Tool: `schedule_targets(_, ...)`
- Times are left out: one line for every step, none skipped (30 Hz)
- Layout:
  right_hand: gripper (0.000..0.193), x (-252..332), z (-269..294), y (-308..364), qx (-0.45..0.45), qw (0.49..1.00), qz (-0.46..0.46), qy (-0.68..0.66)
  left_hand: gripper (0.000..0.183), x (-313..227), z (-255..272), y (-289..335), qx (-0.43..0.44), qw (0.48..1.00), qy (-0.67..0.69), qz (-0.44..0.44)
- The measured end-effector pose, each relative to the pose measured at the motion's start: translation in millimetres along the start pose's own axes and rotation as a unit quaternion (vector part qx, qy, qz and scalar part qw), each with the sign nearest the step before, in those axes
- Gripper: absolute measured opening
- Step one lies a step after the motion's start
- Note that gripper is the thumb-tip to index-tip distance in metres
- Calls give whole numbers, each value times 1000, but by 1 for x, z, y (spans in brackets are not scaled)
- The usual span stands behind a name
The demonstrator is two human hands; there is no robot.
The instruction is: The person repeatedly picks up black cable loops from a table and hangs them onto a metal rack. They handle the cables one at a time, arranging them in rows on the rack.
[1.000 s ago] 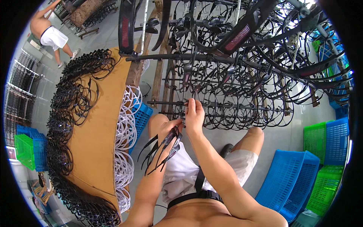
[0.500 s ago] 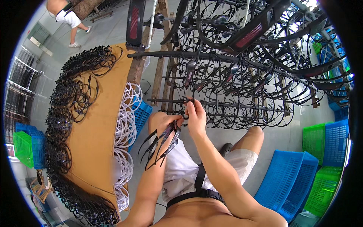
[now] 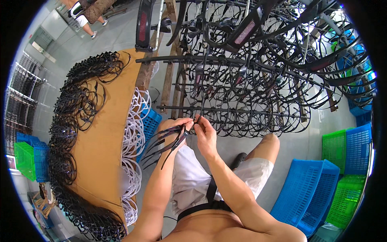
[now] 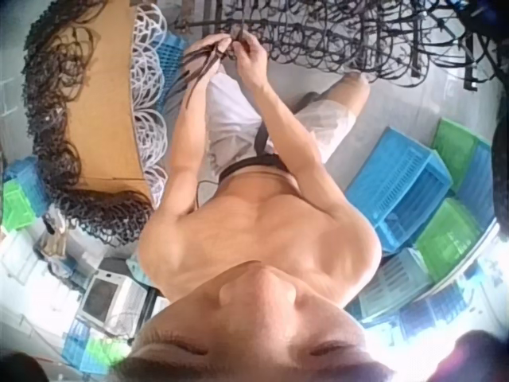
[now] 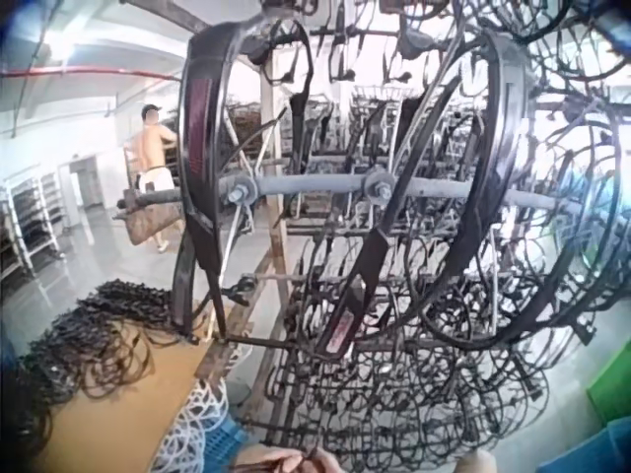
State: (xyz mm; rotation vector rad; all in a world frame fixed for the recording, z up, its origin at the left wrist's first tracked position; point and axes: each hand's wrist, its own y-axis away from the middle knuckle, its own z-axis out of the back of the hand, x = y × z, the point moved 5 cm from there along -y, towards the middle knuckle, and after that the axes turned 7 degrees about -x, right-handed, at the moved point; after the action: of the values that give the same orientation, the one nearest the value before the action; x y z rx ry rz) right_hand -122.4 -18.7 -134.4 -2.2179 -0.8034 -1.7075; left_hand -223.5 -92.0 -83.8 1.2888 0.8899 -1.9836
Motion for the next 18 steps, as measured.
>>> schedule_targets(39,2,0,-1,4,1000,3,8,16,-1,-1,0,-3,1000,10,-6)
schedule_targets(41,5,0,0,21,1000,6,20,17,-1,-1,-1,17,999,-22,-18)
schedule_targets(43,8,1,2,37,999,10,32,17,-4,2,-1,25,999,-19,-33)
schedule_targets(46,15,3,5,52,998,15,44,17,-8,6,-2,35,998,-15,-49)
schedule_targets(50,37,8,10,69,975,100,188,17,-11,7,-3,46,997,-8,-67)
schedule_targets(51,56,19,22,90,948,118,280,22,-8,13,4,12,996,-64,-61)
schedule_targets(53,87,30,35,110,913,135,369,24,6,25,10,-40,998,18,-38)
schedule_targets(53,123,49,42,200,893,105,388,24,-13,43,11,-63,995,-45,-66)
schedule_targets(53,159,72,55,298,862,74,403,25,-17,62,14,-149,981,-121,-9)
schedule_targets(43,188,111,64,301,861,19,409,32,-34,78,8,-174,973,-153,7)
schedule_targets(24,204,171,67,206,836,2,508,37,-21,105,-2,-223,968,-115,3)
schedule_targets(14,228,239,66,66,897,80,430,40,-33,127,-18,-223,973,-53,26)
schedule_targets(15,267,280,63,-204,835,78,505,32,-42,155,-40,-301,934,-182,-69)
schedule_targets(15,310,312,57,-347,713,206,574,32,-59,162,-60,-283,933,-208,-82)
schedule_targets(20,346,355,50,-415,652,215,597,33,-77,163,-80,-258,932,-234,-100)
schedule_targets(30,370,392,29,-380,621,353,588,34,-88,167,-102,-218,942,-233,-100)
schedule_targets(43,385,390,1,-352,677,274,586,36,-90,175,-124,-183,949,-237,-101)
schedule_targets(47,394,395,-32,-295,631,295,654,38,-69,196,-142,-192,964,-167,-74)
